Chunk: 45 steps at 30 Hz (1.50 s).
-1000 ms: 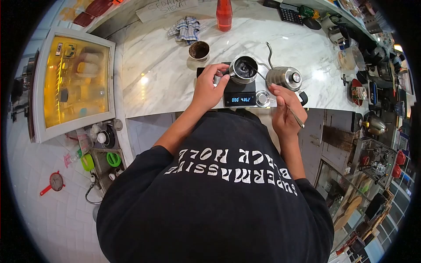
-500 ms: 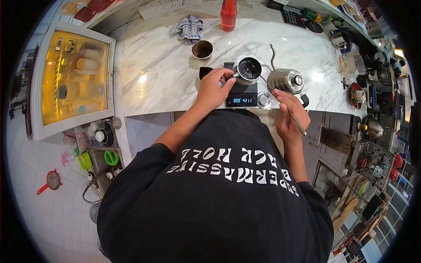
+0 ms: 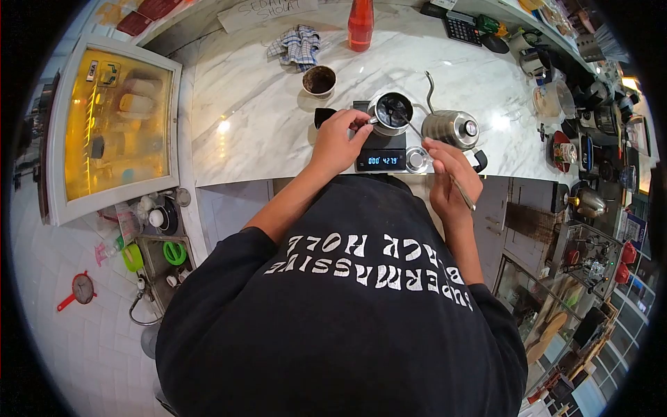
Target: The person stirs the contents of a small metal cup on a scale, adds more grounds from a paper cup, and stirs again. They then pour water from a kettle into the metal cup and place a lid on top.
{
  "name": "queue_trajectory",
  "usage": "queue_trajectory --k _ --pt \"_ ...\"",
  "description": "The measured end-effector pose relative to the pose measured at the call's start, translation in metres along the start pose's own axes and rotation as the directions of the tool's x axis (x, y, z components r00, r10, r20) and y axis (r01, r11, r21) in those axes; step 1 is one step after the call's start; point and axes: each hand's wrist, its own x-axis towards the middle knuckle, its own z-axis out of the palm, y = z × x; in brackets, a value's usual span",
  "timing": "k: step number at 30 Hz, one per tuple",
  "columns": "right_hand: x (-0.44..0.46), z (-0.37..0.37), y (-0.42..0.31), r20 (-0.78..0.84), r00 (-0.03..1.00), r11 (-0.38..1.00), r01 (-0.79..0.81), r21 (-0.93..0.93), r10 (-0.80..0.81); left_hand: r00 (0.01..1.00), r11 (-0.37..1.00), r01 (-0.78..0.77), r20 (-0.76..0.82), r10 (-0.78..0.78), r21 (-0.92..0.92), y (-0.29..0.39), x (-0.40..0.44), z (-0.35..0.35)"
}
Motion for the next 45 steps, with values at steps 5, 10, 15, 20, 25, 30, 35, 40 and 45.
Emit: queue_trajectory --k 5,10,15,20,25,30,35,40,45 --pt "-0.003 -0.007 0.007 -0.046 0.998 0.999 -0.034 0.000 0.034 1.000 1.000 -0.013 -0.009 0.013 -0.003 -0.001 -0.001 -0.001" --pt "-0.008 -0.004 0.004 -0.014 1.000 1.000 -0.001 -0.022 0.001 1.000 1.000 -0.017 -0.008 0.017 0.015 -0.003 -0.001 -0.001" --pt "-0.008 -0.004 0.012 -0.054 0.998 1.000 -0.014 -0.017 0.013 1.000 1.000 -0.010 -0.001 0.010 0.014 -0.004 -0.001 -0.002" --pt "-0.015 -0.007 0.008 -0.019 1.000 1.000 -0.002 -0.008 0.002 1.000 1.000 -0.002 0.001 0.002 0.027 -0.003 -0.003 -0.004" --pt "-0.004 0.001 0.007 -0.044 0.999 1.000 -0.019 -0.010 0.018 1.000 1.000 0.012 -0.004 -0.012 -0.002 -0.001 -0.005 -0.004" --pt "-0.013 -0.010 0.010 -0.026 0.998 0.998 -0.057 0.002 0.057 1.000 1.000 0.014 -0.002 -0.014 -0.007 -0.001 -0.005 -0.008" --pt "-0.009 0.003 0.005 -0.027 0.994 0.992 -0.103 0.067 0.105 1.000 1.000 0.012 -0.010 -0.012 -0.006 -0.002 -0.005 -0.007" --pt "-0.011 -0.002 0.011 -0.054 0.990 0.991 -0.131 0.037 0.133 1.000 1.000 -0.001 -0.004 0.001 -0.020 -0.002 -0.006 -0.007" --pt "-0.009 0.004 0.002 -0.020 0.997 0.997 -0.075 0.027 0.075 1.000 1.000 -0.016 -0.005 0.015 -0.018 -0.003 -0.006 -0.007"
